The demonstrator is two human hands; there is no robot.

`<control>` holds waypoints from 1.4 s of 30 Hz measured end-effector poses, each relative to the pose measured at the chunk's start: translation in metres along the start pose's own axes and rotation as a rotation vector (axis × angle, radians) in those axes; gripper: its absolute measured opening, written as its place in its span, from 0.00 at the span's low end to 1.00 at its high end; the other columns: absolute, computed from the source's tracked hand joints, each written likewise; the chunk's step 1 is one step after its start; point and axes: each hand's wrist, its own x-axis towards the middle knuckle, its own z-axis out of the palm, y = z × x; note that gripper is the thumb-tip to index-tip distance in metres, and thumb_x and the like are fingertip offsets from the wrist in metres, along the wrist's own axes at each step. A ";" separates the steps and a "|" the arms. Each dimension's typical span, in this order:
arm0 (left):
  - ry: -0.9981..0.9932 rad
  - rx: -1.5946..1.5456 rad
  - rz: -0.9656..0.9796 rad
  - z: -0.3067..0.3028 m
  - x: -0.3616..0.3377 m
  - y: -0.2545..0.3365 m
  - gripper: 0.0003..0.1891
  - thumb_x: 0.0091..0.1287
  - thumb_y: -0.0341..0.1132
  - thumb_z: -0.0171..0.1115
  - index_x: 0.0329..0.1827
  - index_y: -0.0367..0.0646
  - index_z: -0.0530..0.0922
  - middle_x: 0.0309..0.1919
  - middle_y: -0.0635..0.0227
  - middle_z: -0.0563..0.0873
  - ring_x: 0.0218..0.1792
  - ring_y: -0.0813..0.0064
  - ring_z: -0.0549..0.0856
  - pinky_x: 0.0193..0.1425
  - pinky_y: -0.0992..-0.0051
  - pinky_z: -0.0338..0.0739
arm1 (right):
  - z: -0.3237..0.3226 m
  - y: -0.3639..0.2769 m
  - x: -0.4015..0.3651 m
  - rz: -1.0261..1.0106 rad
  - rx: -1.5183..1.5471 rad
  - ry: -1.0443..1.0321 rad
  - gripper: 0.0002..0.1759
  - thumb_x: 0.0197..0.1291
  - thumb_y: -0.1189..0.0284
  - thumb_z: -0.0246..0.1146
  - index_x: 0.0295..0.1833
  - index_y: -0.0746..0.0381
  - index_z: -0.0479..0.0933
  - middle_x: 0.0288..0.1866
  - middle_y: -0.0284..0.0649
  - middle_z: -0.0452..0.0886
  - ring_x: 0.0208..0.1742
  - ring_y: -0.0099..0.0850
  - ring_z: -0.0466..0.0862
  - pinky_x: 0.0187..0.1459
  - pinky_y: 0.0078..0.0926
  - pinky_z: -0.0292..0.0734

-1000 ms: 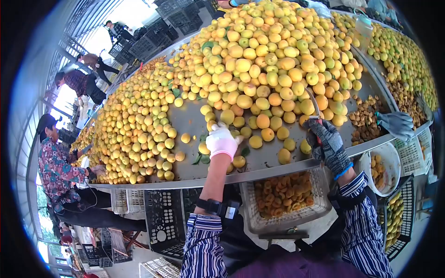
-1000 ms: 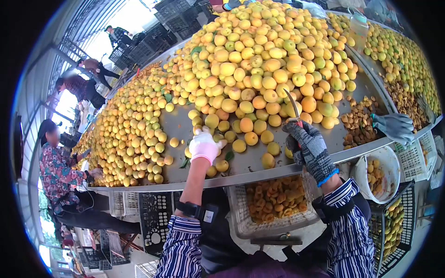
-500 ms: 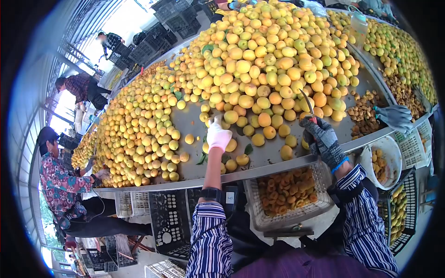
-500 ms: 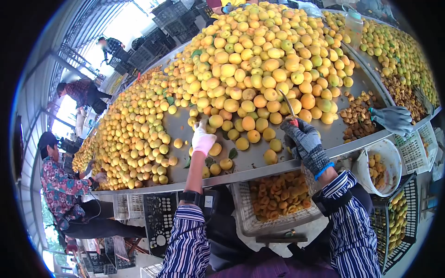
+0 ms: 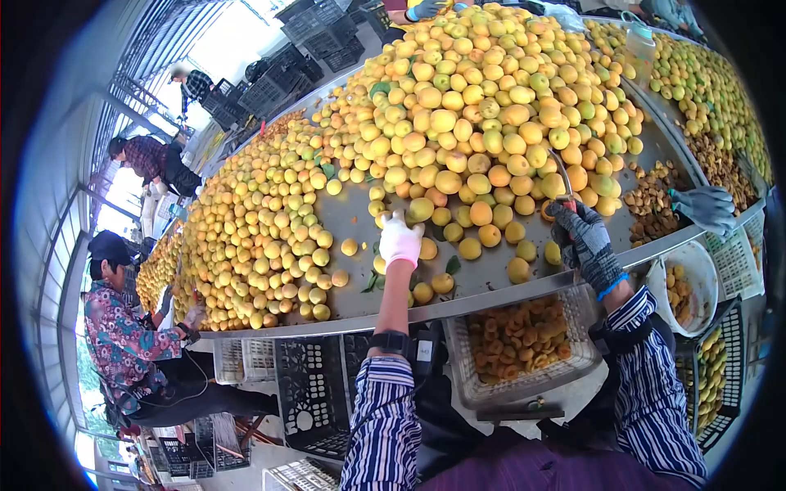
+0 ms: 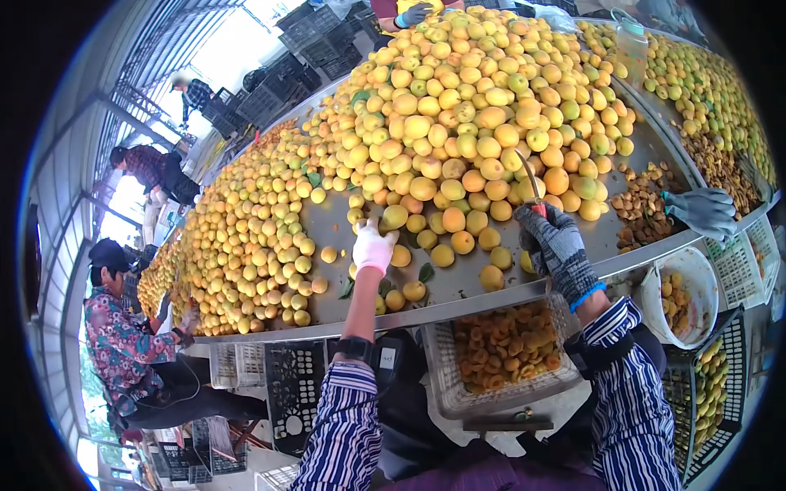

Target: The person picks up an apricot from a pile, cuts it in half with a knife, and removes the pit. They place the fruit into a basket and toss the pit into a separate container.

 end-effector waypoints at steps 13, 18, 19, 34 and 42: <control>0.196 0.372 -0.054 -0.178 -0.135 -0.106 0.22 0.53 0.45 0.61 0.50 0.45 0.77 0.45 0.53 0.77 0.44 0.52 0.80 0.47 0.61 0.76 | -0.021 -0.019 -0.003 -0.006 -0.005 0.049 0.13 0.55 0.68 0.68 0.45 0.60 0.78 0.20 0.29 0.75 0.14 0.17 0.71 0.12 0.13 0.59; 0.281 0.509 -0.375 -0.197 -0.188 -0.209 0.27 0.53 0.42 0.63 0.57 0.44 0.73 0.51 0.47 0.75 0.48 0.49 0.79 0.52 0.60 0.75 | -0.023 -0.023 -0.012 0.006 -0.007 0.048 0.13 0.55 0.68 0.68 0.45 0.60 0.78 0.20 0.29 0.75 0.13 0.17 0.71 0.10 0.13 0.59; 0.332 0.514 -0.368 -0.201 -0.189 -0.210 0.29 0.54 0.42 0.63 0.60 0.44 0.72 0.53 0.47 0.74 0.50 0.49 0.79 0.55 0.60 0.74 | -0.022 -0.025 -0.012 0.025 -0.013 0.047 0.13 0.55 0.68 0.68 0.45 0.60 0.78 0.20 0.30 0.75 0.13 0.17 0.71 0.10 0.13 0.59; -0.104 0.352 0.248 -0.073 -0.033 -0.017 0.36 0.50 0.43 0.62 0.65 0.46 0.66 0.59 0.53 0.72 0.56 0.55 0.75 0.58 0.64 0.72 | -0.042 -0.024 -0.013 0.075 -0.151 0.033 0.12 0.61 0.63 0.62 0.45 0.59 0.77 0.22 0.31 0.76 0.13 0.18 0.69 0.12 0.14 0.60; -0.174 0.529 0.337 -0.025 0.013 -0.032 0.24 0.58 0.32 0.51 0.61 0.55 0.72 0.55 0.58 0.79 0.48 0.56 0.82 0.52 0.60 0.77 | -0.070 0.007 0.004 -0.134 -0.135 -0.044 0.07 0.58 0.67 0.64 0.40 0.57 0.76 0.20 0.28 0.72 0.16 0.19 0.70 0.14 0.18 0.59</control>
